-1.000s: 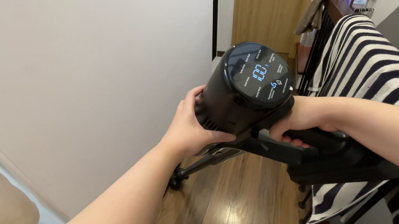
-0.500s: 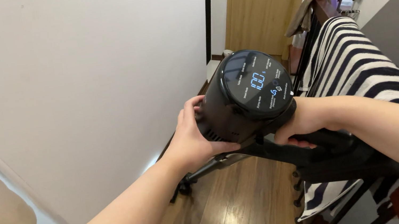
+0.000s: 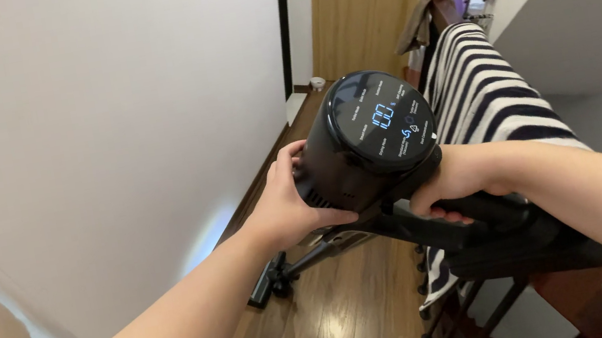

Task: The person assembles a cordless stick vacuum by attaching the dustbin to the motor housing, inserting the battery into the base, and mounting the handle onto the wand. The person then turns the vacuum on and holds it in the hallway.

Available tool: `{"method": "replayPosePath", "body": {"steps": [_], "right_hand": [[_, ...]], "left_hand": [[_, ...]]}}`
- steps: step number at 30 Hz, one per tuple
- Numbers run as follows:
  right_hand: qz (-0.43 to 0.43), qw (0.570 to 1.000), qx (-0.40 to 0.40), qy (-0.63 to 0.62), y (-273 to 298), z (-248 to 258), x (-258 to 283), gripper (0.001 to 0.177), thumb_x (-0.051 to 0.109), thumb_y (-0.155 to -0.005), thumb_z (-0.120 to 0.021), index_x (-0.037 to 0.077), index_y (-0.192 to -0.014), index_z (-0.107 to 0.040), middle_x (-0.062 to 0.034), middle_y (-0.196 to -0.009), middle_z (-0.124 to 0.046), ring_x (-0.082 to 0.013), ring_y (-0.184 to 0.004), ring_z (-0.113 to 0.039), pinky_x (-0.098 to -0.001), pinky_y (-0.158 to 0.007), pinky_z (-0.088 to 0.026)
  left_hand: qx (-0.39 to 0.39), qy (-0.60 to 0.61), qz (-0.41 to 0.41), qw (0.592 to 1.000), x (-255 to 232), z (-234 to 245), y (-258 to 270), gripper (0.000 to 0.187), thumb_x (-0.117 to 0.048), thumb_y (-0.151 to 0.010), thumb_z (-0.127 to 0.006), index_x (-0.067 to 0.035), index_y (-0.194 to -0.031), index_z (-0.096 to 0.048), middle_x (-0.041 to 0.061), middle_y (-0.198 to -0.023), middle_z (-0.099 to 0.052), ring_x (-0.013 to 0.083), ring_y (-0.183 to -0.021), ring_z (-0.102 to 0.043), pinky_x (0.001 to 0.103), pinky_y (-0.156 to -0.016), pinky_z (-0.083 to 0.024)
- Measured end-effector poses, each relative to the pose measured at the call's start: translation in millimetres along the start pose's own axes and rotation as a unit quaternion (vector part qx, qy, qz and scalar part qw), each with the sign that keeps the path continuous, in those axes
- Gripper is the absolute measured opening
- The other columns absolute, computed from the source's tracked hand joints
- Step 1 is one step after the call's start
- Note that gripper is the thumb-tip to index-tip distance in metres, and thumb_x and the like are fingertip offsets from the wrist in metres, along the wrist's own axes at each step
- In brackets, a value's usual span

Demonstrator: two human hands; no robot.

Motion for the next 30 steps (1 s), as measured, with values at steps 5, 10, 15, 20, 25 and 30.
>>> {"method": "replayPosePath", "body": {"steps": [5, 10, 15, 20, 25, 30], "right_hand": [[-0.041, 0.999, -0.008, 0.001, 26, -7, -13, 0.015, 0.001, -0.075, -0.070, 0.000, -0.063, -0.060, -0.0083, -0.059, -0.057, -0.0176, -0.051, -0.056, -0.0309, -0.047, -0.047], [-0.071, 0.996, -0.040, -0.026, 53, -12, -18, 0.014, 0.001, -0.075, -0.069, 0.000, -0.064, -0.060, -0.0082, -0.059, -0.057, -0.0173, -0.050, -0.055, -0.0315, -0.047, -0.047], [-0.112, 0.990, -0.037, -0.076, 76, -32, -26, 0.013, 0.002, -0.077, -0.069, 0.001, -0.067, -0.061, -0.0072, -0.061, -0.057, -0.0164, -0.052, -0.055, -0.0312, -0.049, -0.049], [-0.122, 0.984, -0.044, -0.120, 91, -60, -30, 0.013, 0.002, -0.078, -0.069, -0.001, -0.068, -0.061, -0.0079, -0.062, -0.057, -0.0173, -0.052, -0.055, -0.0324, -0.048, -0.049], [-0.129, 0.982, -0.065, -0.121, 104, -85, -23, 0.011, 0.003, -0.079, -0.068, -0.001, -0.071, -0.061, -0.0086, -0.063, -0.057, -0.0180, -0.052, -0.055, -0.0331, -0.047, -0.048], [-0.123, 0.977, -0.071, -0.160, 111, -104, -13, 0.009, 0.000, -0.077, -0.068, -0.001, -0.071, -0.062, -0.0089, -0.062, -0.056, -0.0184, -0.050, -0.054, -0.0339, -0.046, -0.047]], "left_hand": [[0.030, 0.023, -0.015, 0.999, -14, -10, 7, 0.123, -0.032, -0.050, -0.098, -0.023, -0.152, -0.030, 0.011, -0.148, -0.040, 0.0279, -0.140, -0.044, 0.043, -0.115, -0.041], [0.061, 0.046, -0.038, 0.996, -23, -16, 11, 0.122, -0.030, -0.052, -0.097, -0.022, -0.154, -0.030, 0.011, -0.149, -0.041, 0.0277, -0.141, -0.044, 0.042, -0.116, -0.040], [0.074, 0.092, -0.047, 0.992, -21, -17, 25, 0.126, -0.028, -0.053, -0.097, -0.014, -0.154, -0.022, 0.011, -0.149, -0.044, 0.0256, -0.141, -0.044, 0.040, -0.116, -0.039], [0.078, 0.114, -0.071, 0.988, -18, -16, 44, 0.117, -0.025, -0.054, -0.096, -0.012, -0.151, -0.033, 0.011, -0.149, -0.046, 0.0257, -0.142, -0.045, 0.040, -0.116, -0.040], [0.086, 0.100, -0.054, 0.990, -12, -7, 67, 0.118, -0.024, -0.055, -0.096, -0.016, -0.152, -0.030, 0.011, -0.152, -0.038, 0.0257, -0.143, -0.039, 0.041, -0.116, -0.039], [0.084, 0.089, -0.050, 0.991, -9, 3, 79, 0.116, -0.024, -0.057, -0.095, -0.017, -0.152, -0.029, 0.011, -0.152, -0.038, 0.0268, -0.144, -0.039, 0.042, -0.117, -0.038]]}}
Point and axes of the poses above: each hand's wrist, its own y-axis away from the middle knuckle, its own z-axis out of the back of the hand, x = y × z, the point moved 9 cm from there along -y, towards the middle knuckle
